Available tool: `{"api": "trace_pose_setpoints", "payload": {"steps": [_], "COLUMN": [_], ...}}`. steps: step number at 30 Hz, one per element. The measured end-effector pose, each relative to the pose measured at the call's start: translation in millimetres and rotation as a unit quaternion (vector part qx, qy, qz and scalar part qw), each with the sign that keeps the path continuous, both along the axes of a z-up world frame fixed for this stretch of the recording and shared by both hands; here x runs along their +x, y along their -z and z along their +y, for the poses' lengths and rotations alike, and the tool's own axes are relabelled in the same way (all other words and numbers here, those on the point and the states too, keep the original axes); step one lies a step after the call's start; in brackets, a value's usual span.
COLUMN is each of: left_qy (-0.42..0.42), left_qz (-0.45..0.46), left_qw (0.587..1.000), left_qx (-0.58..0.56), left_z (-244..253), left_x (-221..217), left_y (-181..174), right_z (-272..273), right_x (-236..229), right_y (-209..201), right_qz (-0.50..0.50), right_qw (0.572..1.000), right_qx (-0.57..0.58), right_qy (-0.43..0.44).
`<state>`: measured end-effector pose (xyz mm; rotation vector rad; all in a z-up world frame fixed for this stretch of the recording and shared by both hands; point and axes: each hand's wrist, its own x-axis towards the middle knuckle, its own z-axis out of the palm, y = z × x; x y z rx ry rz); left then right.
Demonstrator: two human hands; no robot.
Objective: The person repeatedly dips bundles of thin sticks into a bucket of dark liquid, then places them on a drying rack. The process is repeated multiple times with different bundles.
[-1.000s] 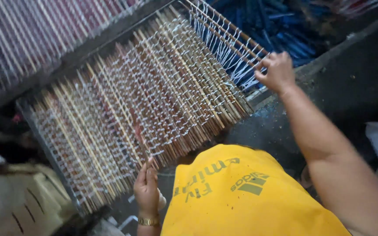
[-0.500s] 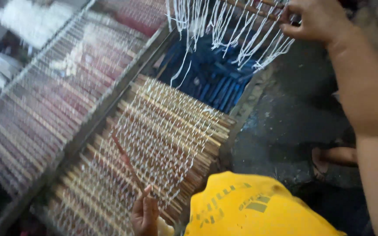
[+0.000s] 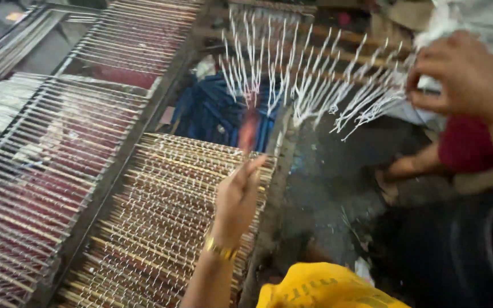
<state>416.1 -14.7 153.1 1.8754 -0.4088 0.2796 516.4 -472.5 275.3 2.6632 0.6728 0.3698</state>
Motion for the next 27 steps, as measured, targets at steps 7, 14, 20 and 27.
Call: {"api": "trace_pose_setpoints", "payload": {"steps": [7, 14, 20, 27], "left_qy": [0.188, 0.216, 0.239, 0.273], "left_qz": [0.113, 0.069, 0.040, 0.043], "left_qw": [0.963, 0.943, 0.934, 0.923], "left_qx": [0.159, 0.244, 0.262, 0.268], "left_z": [-95, -150, -176, -197], "left_x": [-3, -85, -187, -287], "left_y": [-47, -40, -25, -24], "right_z": [-1, -5, -12, -11], "right_x": [-170, -327, -442, -548], "right_y": [41, 63, 73, 83], "right_qz": [0.054, 0.052, 0.048, 0.042], "right_qw": [0.988, 0.987, 0.986, 0.980], "right_qx": [0.139, 0.148, 0.145, 0.153], "right_qy": [-0.039, 0.033, 0.062, 0.122]}}
